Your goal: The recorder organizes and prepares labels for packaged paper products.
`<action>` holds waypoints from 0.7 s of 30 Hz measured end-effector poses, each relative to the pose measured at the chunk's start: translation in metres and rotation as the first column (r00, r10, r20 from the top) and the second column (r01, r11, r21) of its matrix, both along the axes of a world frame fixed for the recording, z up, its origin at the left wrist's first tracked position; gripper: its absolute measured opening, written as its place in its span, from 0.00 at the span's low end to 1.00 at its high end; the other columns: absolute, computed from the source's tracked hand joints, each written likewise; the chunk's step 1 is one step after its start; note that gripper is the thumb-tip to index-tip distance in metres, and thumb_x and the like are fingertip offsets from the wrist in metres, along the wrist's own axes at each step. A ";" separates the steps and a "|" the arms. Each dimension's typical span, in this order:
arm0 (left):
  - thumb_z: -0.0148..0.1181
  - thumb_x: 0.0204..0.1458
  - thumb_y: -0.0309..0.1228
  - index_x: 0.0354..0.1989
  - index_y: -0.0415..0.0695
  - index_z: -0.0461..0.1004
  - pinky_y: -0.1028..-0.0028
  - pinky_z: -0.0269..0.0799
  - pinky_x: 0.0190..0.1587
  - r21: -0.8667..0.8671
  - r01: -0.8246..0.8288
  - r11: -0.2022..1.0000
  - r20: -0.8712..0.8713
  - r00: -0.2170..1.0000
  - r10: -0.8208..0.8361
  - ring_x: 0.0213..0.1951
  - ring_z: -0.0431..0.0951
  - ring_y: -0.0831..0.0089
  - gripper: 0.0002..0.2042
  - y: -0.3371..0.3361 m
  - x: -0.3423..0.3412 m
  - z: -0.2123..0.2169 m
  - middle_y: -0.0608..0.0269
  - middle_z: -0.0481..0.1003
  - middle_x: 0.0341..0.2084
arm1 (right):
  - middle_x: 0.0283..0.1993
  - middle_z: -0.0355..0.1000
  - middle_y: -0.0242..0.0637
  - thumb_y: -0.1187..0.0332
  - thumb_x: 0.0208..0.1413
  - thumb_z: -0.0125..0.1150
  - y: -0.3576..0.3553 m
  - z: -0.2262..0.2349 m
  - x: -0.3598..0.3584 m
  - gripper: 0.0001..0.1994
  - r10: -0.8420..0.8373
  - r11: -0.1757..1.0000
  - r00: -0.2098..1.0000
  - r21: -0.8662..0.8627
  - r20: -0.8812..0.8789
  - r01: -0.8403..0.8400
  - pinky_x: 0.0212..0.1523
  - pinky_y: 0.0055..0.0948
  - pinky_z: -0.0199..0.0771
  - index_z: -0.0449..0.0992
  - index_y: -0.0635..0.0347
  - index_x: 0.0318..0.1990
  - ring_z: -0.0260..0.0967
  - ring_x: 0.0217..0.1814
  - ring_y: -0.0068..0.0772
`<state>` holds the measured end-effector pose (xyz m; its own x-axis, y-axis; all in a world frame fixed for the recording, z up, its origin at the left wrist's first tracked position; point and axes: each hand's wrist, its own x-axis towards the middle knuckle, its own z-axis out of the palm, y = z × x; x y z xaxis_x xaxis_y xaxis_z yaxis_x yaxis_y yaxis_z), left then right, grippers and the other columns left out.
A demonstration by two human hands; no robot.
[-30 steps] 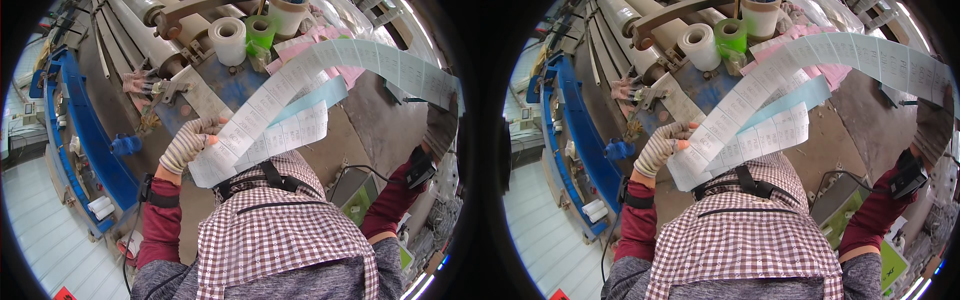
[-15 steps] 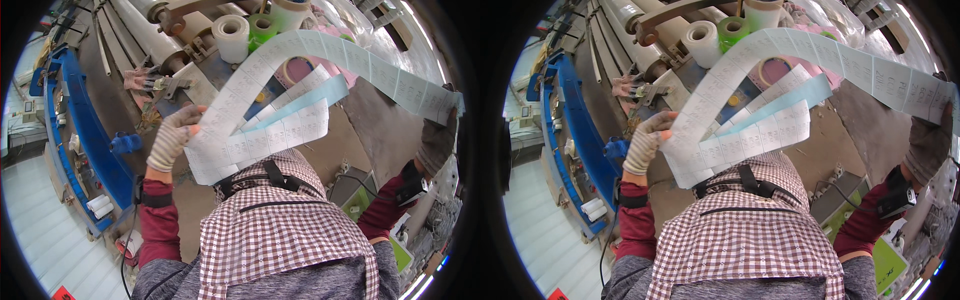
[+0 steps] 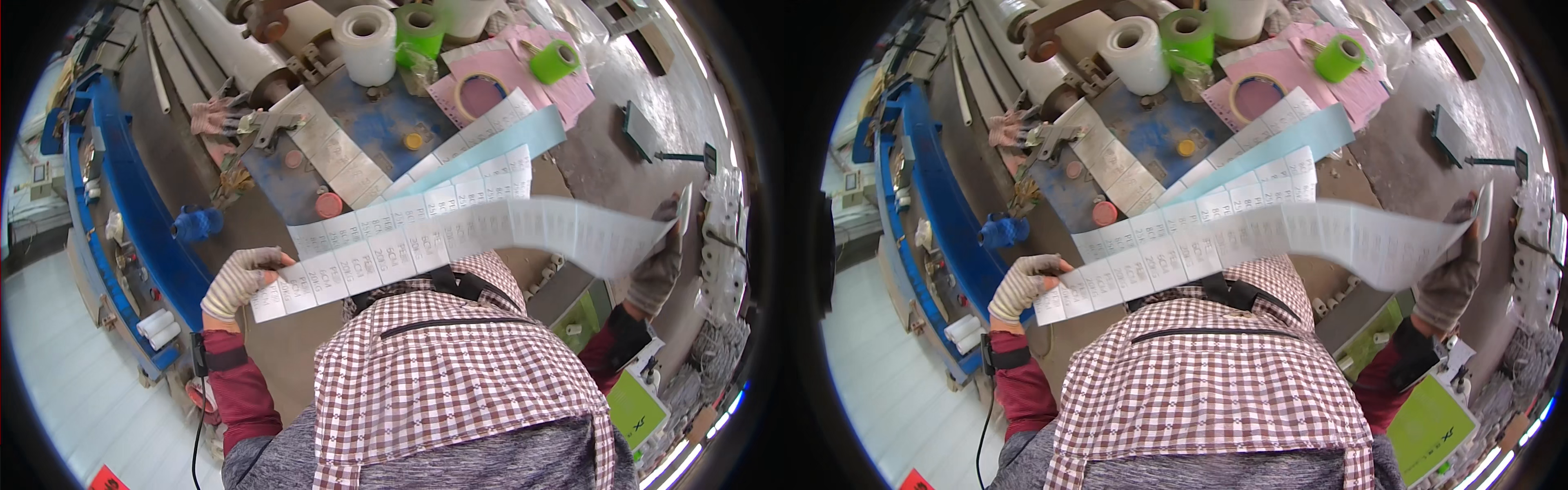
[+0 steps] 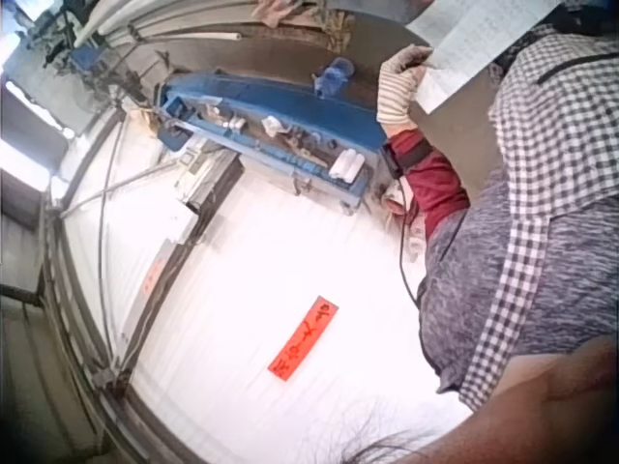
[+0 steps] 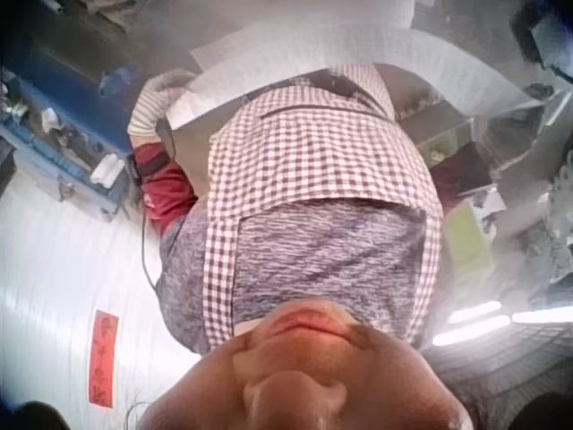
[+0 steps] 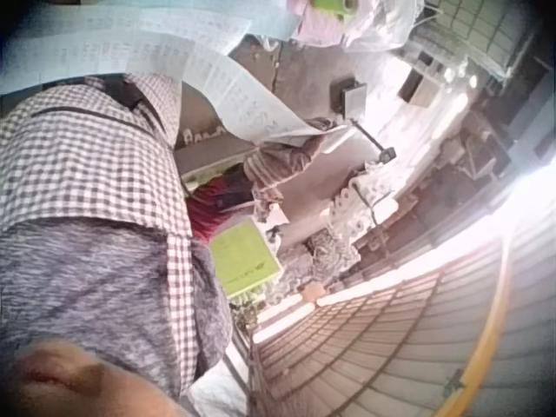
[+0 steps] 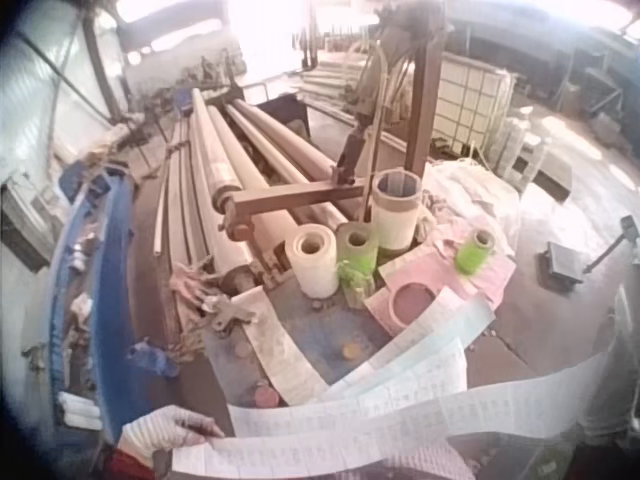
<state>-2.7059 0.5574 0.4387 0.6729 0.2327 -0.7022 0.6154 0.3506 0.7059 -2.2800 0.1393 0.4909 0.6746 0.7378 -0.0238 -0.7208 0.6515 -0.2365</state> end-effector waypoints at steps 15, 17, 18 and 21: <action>0.66 0.39 0.37 0.55 0.43 0.62 0.64 0.60 0.57 0.905 0.143 0.401 0.149 0.776 -0.613 0.55 0.66 0.54 0.32 -0.060 0.143 0.044 0.50 0.64 0.53 | 0.47 0.65 0.35 0.75 0.58 0.47 0.042 0.015 -0.050 0.21 0.195 0.973 0.951 0.170 -0.240 -0.157 0.39 0.30 0.74 0.58 0.58 0.60 0.70 0.43 0.29; 0.61 0.42 0.49 0.57 0.45 0.61 0.56 0.51 0.62 0.891 0.025 0.453 0.334 0.640 -0.692 0.60 0.57 0.49 0.34 -0.083 0.173 0.047 0.48 0.61 0.56 | 0.42 0.62 0.31 0.71 0.61 0.43 0.083 0.040 -0.080 0.20 0.202 0.965 0.937 0.219 -0.283 -0.142 0.35 0.25 0.67 0.56 0.59 0.61 0.65 0.38 0.24; 0.61 0.42 0.48 0.58 0.46 0.61 0.55 0.50 0.62 0.868 0.044 0.495 0.397 0.538 -0.744 0.61 0.55 0.49 0.34 -0.098 0.202 0.051 0.49 0.60 0.57 | 0.36 0.58 0.28 0.66 0.63 0.38 0.086 0.057 -0.086 0.20 0.131 0.972 0.940 0.229 -0.315 -0.058 0.30 0.20 0.60 0.55 0.59 0.61 0.61 0.33 0.19; 0.65 0.42 0.35 0.52 0.46 0.67 0.56 0.48 0.63 0.854 0.161 0.495 0.426 0.330 -0.843 0.60 0.59 0.52 0.26 -0.118 0.231 0.042 0.55 0.63 0.56 | 0.47 0.65 0.34 0.71 0.60 0.47 0.099 0.041 -0.084 0.21 0.157 0.965 0.963 0.240 -0.221 -0.102 0.33 0.27 0.72 0.57 0.57 0.61 0.70 0.39 0.24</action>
